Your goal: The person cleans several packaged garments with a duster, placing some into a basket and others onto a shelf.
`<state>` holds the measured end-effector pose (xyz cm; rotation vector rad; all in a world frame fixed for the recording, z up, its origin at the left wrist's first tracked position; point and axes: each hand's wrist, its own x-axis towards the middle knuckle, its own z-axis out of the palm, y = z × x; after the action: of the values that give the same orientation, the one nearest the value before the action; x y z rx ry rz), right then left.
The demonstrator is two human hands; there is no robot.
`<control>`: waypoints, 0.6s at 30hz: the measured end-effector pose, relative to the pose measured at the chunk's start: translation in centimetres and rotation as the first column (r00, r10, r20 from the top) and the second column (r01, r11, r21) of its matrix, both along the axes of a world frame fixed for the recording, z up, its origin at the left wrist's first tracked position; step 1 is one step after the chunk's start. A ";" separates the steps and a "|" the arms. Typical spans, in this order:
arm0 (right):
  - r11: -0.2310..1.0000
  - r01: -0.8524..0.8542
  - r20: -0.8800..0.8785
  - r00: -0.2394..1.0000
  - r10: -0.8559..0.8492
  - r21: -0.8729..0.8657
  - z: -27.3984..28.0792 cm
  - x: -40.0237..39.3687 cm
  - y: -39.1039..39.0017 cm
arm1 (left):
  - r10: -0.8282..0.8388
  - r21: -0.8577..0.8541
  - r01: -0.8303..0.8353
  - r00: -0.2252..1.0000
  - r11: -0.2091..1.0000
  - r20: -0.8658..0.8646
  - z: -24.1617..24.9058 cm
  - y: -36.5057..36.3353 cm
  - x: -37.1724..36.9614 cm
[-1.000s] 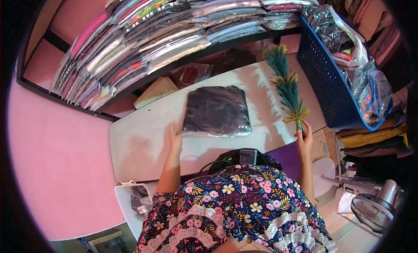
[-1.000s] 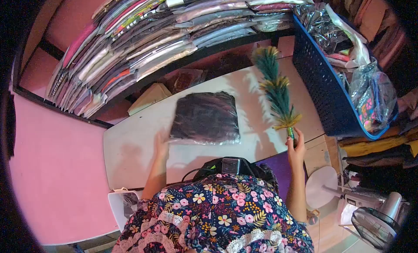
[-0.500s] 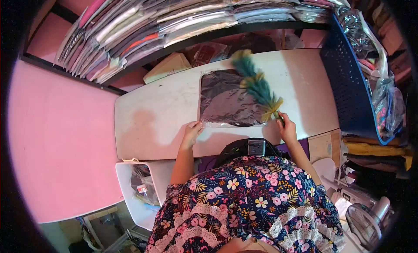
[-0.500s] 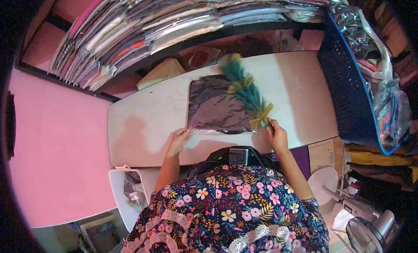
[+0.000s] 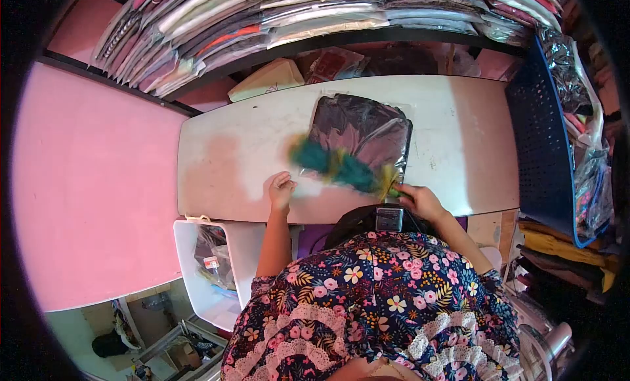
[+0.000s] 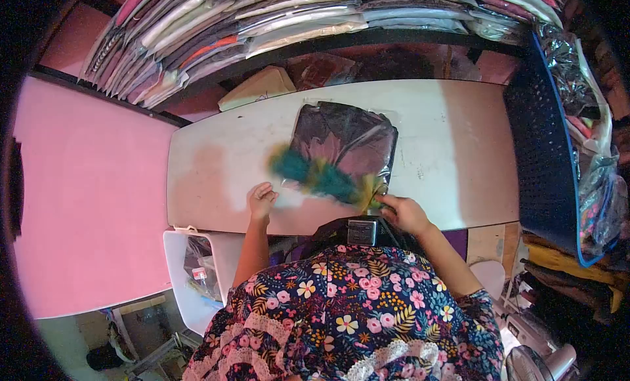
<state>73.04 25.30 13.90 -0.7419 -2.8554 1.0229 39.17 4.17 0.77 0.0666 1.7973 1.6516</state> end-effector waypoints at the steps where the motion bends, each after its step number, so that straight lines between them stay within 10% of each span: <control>1: 1.000 -0.001 0.002 1.000 0.001 -0.002 0.6 -0.1 0.0 | 0.001 -0.002 -0.001 1.000 1.000 0.002 -0.2 -0.4 0.0; 5: 0.997 -0.049 0.018 0.999 0.048 0.052 1.3 -1.1 0.7 | 0.115 -0.071 -0.133 0.971 0.989 -0.210 -1.9 -1.6 -0.1; 8: 0.963 0.263 -0.077 0.960 -0.268 -0.063 0.7 -1.9 0.4 | 0.200 0.129 -0.153 0.736 0.980 -0.647 -2.5 -1.9 0.1; 10: 0.992 0.112 -0.049 0.992 -0.115 -0.060 0.7 -1.8 0.3 | -0.179 -0.272 -0.165 0.428 0.948 -0.886 -2.0 -2.3 -0.2; 13: 0.991 -0.127 0.053 0.990 0.128 -0.031 0.5 -1.1 0.4 | -0.432 -0.676 -0.249 0.608 0.693 -0.666 -0.2 -2.0 3.0; 18: 0.998 0.053 0.034 0.998 -0.053 0.026 2.3 -1.6 0.3 | -0.415 -0.662 -0.255 0.608 0.705 -0.677 -0.4 -2.0 4.0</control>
<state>71.46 25.57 16.16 -0.8368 -2.8552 0.9748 43.19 2.17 0.33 0.6337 2.9652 0.6980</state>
